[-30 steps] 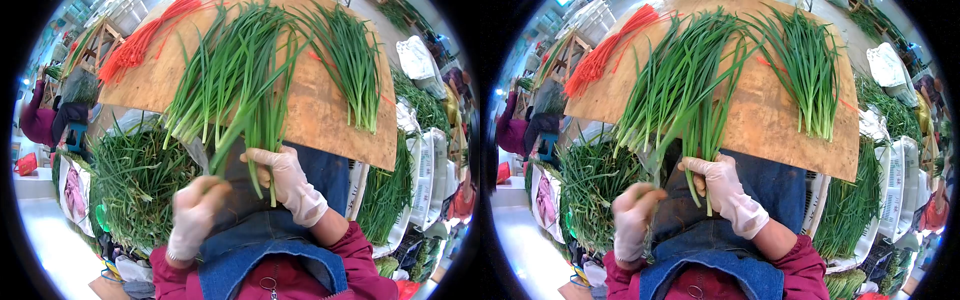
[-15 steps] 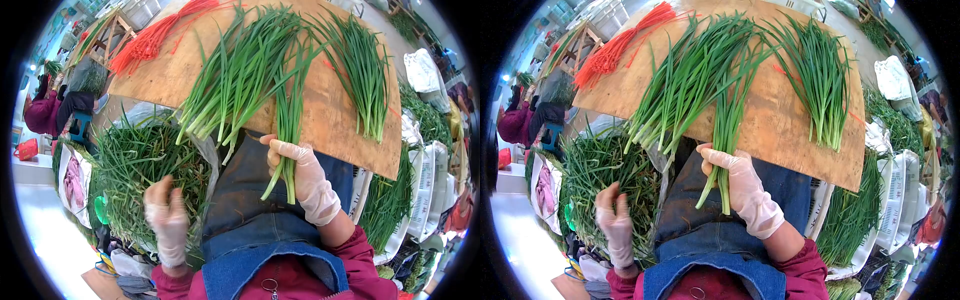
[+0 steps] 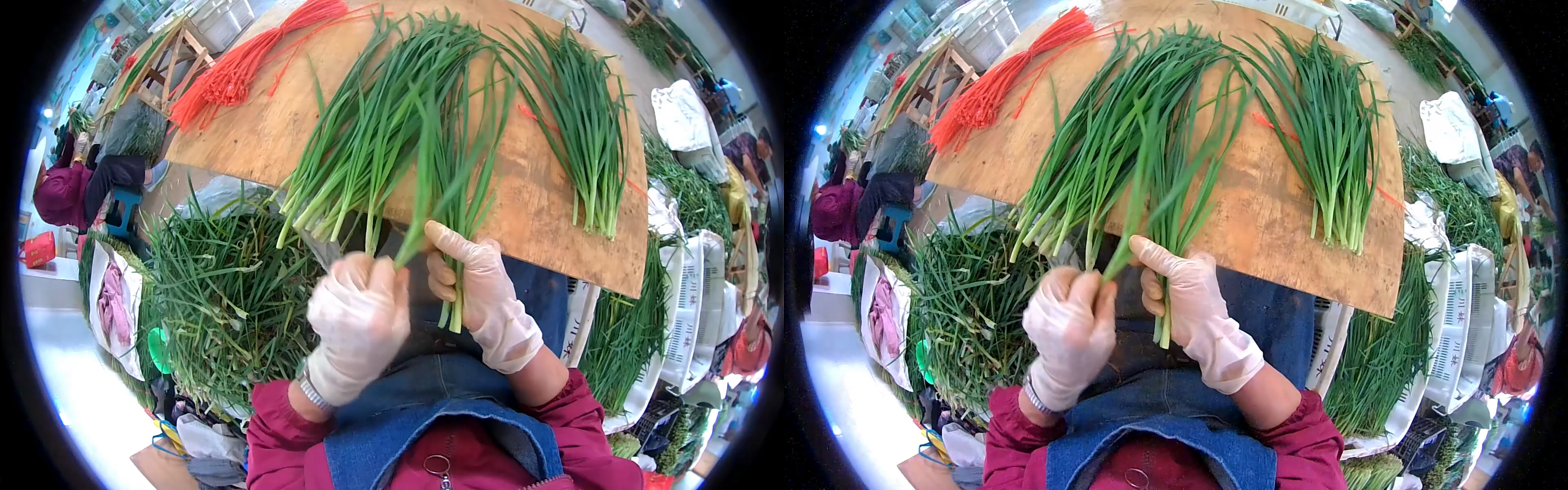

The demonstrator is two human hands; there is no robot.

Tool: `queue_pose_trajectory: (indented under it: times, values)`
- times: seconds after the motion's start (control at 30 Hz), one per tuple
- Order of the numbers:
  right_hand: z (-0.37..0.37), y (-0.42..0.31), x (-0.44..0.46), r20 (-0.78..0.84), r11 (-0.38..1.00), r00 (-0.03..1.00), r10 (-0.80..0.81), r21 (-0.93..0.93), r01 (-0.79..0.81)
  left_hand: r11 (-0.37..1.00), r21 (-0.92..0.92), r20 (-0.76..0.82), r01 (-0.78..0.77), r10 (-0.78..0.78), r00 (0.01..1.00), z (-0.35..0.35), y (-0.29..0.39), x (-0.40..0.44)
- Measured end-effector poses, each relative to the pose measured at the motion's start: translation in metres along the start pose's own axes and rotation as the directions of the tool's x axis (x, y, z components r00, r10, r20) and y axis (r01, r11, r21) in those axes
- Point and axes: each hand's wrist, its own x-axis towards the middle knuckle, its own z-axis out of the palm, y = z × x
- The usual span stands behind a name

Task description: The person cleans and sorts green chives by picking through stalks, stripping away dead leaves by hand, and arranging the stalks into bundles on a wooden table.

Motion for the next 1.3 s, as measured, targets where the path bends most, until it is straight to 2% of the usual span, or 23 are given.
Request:
queue_pose_trajectory:
  times: [0.07, 0.13, 0.17, 0.2, 0.27, 0.33, 0.37, 0.4, 0.47, 0.57, 0.67, 0.7, 0.8, 0.93, 0.97, 1.1, 1.2, 1.23, 1.3]
  values:
    - [0.000, -0.001, 0.001, 0.006, 1.000, 1.000, 0.016, -0.003, -0.016, 0.995, -0.099, 0.038, -0.023, 0.027, 0.999, -0.004, 0.008, -0.010]
    - [-0.004, -0.004, -0.001, 0.026, 0.997, 0.997, 0.069, -0.046, -0.068, 0.944, -0.329, 0.091, -0.026, 0.059, 0.994, -0.007, 0.007, -0.018]
    - [0.000, -0.005, -0.002, -0.017, 1.000, 1.000, 0.002, -0.017, -0.002, 0.898, -0.438, 0.118, 0.038, 0.016, 0.993, -0.009, 0.002, -0.024]
    - [-0.001, -0.005, -0.002, -0.005, 1.000, 1.000, 0.001, 0.002, -0.001, 0.812, -0.576, 0.098, 0.094, -0.046, 0.994, -0.009, -0.009, -0.027]
    - [-0.010, -0.006, -0.002, 0.015, 0.999, 1.000, -0.003, 0.040, 0.002, 0.859, -0.494, -0.087, 0.133, -0.201, 0.976, -0.004, -0.030, -0.028]
    - [-0.015, -0.003, -0.002, 0.044, 0.999, 0.998, 0.034, 0.032, -0.035, 0.850, -0.378, -0.063, 0.367, -0.419, 0.906, -0.001, -0.043, -0.022]
    - [-0.015, -0.001, -0.001, 0.053, 0.998, 0.998, 0.046, 0.038, -0.048, 0.841, -0.350, -0.011, 0.412, -0.444, 0.896, 0.004, -0.050, -0.019]
    - [-0.015, -0.001, -0.001, 0.060, 0.997, 0.997, 0.056, 0.044, -0.059, 0.735, -0.398, 0.091, 0.549, -0.564, 0.821, 0.009, -0.050, -0.017]
    - [-0.009, -0.002, -0.003, 0.011, 0.999, 0.998, 0.054, -0.004, -0.054, 0.466, -0.507, 0.341, 0.725, -0.665, 0.665, 0.019, -0.052, -0.011]
    - [0.003, -0.005, -0.005, -0.053, 0.996, 0.994, 0.093, 0.018, -0.092, 0.126, -0.645, 0.557, 0.754, -0.598, 0.577, 0.018, -0.053, -0.003]
    - [0.015, -0.005, -0.003, -0.106, 0.993, 0.988, 0.114, -0.008, -0.115, 0.027, -0.656, 0.622, 0.755, -0.548, 0.560, 0.016, -0.055, -0.010]
    - [0.018, -0.004, -0.002, -0.122, 0.993, 0.986, 0.113, -0.031, -0.118, -0.044, -0.652, 0.653, 0.757, -0.540, 0.531, 0.016, -0.053, -0.013]
    - [0.011, 0.006, 0.008, -0.052, 0.995, 0.994, 0.095, 0.020, -0.094, -0.074, -0.617, 0.686, 0.784, -0.540, 0.488, 0.017, -0.039, -0.009]
    - [0.019, 0.007, 0.012, -0.012, 0.998, 0.998, 0.057, 0.024, -0.056, -0.214, -0.578, 0.804, 0.788, -0.317, 0.504, 0.021, -0.042, -0.011]
    - [0.023, 0.005, 0.013, -0.017, 1.000, 1.000, 0.024, 0.014, -0.024, -0.230, -0.589, 0.798, 0.775, -0.318, 0.512, 0.021, -0.041, -0.011]
    - [0.035, 0.002, 0.024, -0.103, 0.967, 0.984, -0.145, -0.223, 0.119, -0.128, -0.565, 0.760, 0.815, -0.467, 0.453, 0.020, -0.027, -0.008]
    - [0.046, 0.003, 0.036, -0.133, 0.868, 0.931, -0.339, -0.426, 0.255, -0.052, -0.591, 0.732, 0.805, -0.453, 0.508, 0.031, -0.027, -0.019]
    - [0.048, 0.003, 0.039, -0.149, 0.857, 0.918, -0.366, -0.438, 0.271, 0.000, -0.542, 0.760, 0.840, -0.428, 0.490, 0.031, -0.030, -0.022]
    - [0.044, 0.006, 0.046, -0.140, 0.858, 0.939, -0.316, -0.465, 0.219, 0.260, -0.533, 0.642, 0.806, -0.497, 0.584, 0.038, -0.036, -0.036]
